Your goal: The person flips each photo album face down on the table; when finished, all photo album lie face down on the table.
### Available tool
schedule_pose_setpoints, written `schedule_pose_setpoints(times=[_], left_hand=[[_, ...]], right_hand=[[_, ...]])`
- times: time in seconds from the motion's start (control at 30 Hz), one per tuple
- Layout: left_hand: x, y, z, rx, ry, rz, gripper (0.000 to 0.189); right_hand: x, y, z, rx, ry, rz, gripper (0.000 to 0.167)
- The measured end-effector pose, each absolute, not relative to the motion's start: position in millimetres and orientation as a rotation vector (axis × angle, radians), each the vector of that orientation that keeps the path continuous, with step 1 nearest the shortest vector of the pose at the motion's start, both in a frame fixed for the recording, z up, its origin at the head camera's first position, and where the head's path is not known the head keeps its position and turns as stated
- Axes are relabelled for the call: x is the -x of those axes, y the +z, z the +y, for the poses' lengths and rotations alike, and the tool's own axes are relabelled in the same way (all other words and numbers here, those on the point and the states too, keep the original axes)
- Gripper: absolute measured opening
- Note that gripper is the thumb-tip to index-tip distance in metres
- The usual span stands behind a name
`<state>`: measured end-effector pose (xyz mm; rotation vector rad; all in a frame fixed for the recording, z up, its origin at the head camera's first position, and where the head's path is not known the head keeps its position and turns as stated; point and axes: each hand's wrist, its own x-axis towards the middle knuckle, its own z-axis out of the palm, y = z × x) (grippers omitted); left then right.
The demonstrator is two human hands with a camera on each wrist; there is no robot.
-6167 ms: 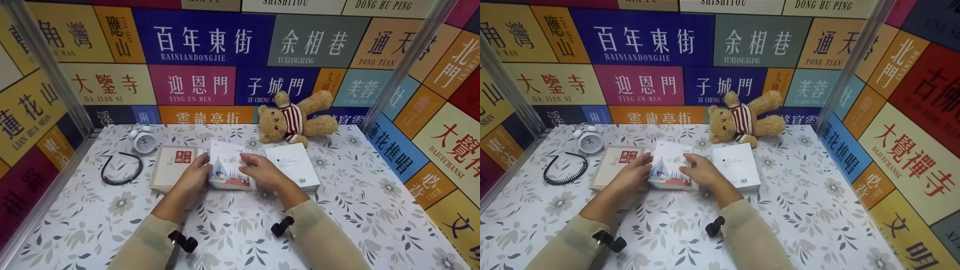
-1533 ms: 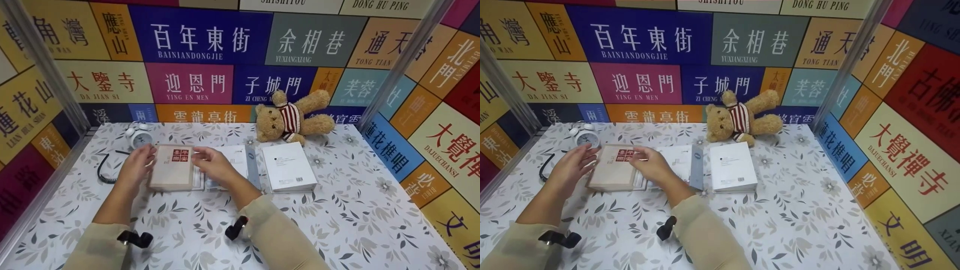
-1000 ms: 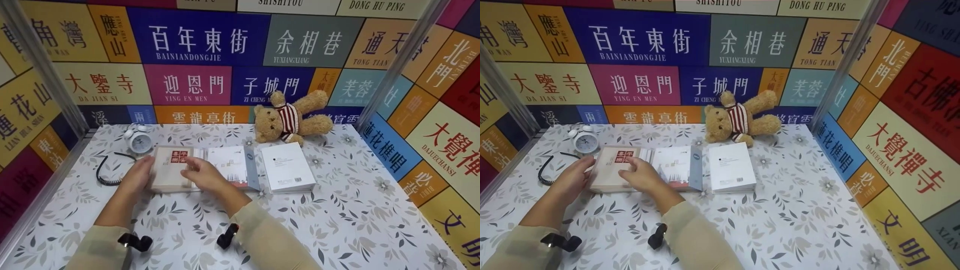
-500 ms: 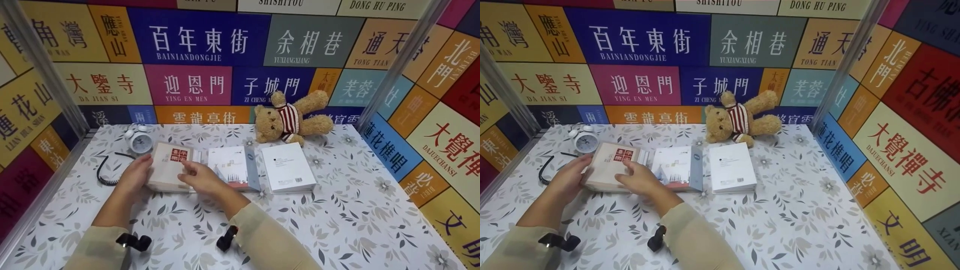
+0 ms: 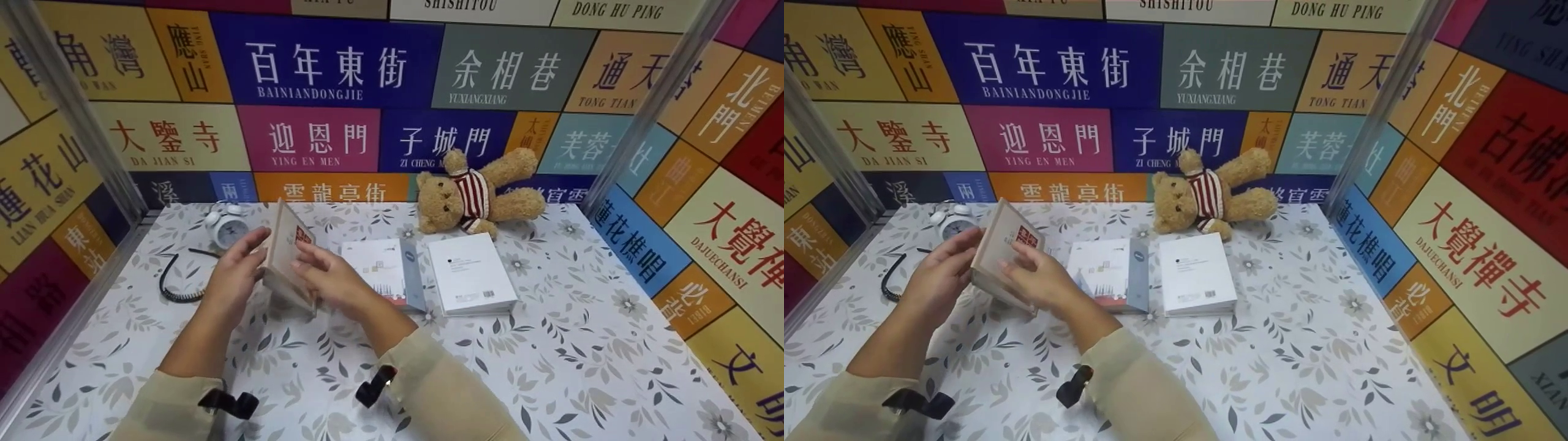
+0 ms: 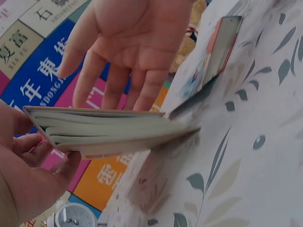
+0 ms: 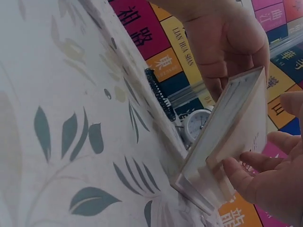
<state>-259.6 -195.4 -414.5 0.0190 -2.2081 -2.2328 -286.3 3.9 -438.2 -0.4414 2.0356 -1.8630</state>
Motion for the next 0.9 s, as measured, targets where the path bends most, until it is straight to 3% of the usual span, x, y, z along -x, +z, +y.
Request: schedule_pose_setpoints(times=[0.27,0.9], left_hand=[[254.4,-414.6,-182.2,0.078,-2.163,-2.268,0.061],[261.6,-431.1,-182.1,0.016,-2.265,-2.327,0.056]], right_hand=[[287.2,-433.5,7.1,0.449,-2.021,1.865,0.050],[300.8,-444.3,11.3,0.446,-2.097,1.917,0.056]])
